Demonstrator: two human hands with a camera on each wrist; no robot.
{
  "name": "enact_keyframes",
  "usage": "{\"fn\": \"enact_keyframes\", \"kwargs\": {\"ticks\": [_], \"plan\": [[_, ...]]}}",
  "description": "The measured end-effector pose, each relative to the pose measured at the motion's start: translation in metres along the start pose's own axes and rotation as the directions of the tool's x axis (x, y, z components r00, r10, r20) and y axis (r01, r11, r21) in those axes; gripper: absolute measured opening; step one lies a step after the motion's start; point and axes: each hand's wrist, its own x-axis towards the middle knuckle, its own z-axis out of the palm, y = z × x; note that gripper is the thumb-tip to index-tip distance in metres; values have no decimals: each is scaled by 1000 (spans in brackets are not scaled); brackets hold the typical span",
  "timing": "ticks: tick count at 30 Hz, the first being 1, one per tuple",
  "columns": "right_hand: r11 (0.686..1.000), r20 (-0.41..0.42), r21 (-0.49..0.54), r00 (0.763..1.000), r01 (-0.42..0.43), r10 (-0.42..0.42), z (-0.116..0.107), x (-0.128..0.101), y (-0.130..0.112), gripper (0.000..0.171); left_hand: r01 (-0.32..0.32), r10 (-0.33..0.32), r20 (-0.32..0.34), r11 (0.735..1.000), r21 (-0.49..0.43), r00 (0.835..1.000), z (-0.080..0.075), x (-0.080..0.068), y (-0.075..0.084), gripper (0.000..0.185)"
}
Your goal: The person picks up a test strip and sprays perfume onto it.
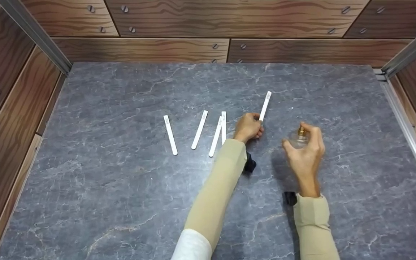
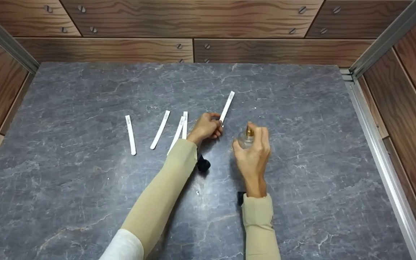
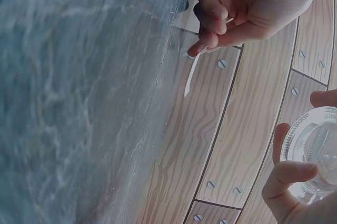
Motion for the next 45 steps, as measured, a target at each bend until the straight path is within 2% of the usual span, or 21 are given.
{"fn": "enact_keyframes", "kwargs": {"ticks": [4, 9, 17, 21, 31, 35, 41, 45], "plan": [[1000, 11, -4, 1000, 0, 0, 1, -1, 0, 54, -24, 25, -32, 1000, 19, 999, -1, -1, 1, 43], [1000, 11, -1, 1000, 5, -5, 0, 0, 0, 54, -120, 121, -23, 992, 32, 992, -8, -9, 0, 43], [1000, -4, -4, 1000, 2, -2, -3, 1, 2, 53, -228, 227, 24, 971, 71, 974, -40, -36, 2, 38], [1000, 3, -10, 1000, 9, -9, -3, 2, 1, 53, -264, 264, 18, 958, 109, 964, -55, -50, -3, 37], [1000, 15, -4, 1000, 24, -24, -2, 1, 1, 52, -277, 284, -39, 952, 131, 958, -82, -69, -22, 36], [1000, 19, -9, 1000, 21, -20, -2, 1, 1, 52, -257, 267, -62, 956, 140, 962, -89, -75, -28, 36], [999, 25, -8, 999, 36, -36, -2, 1, 3, 52, -210, 231, -111, 963, 171, 967, -91, -81, -33, 35], [999, 31, -8, 999, 44, -43, -2, 1, 5, 51, -209, 229, -123, 965, 160, 965, -91, -83, -36, 34]]}}
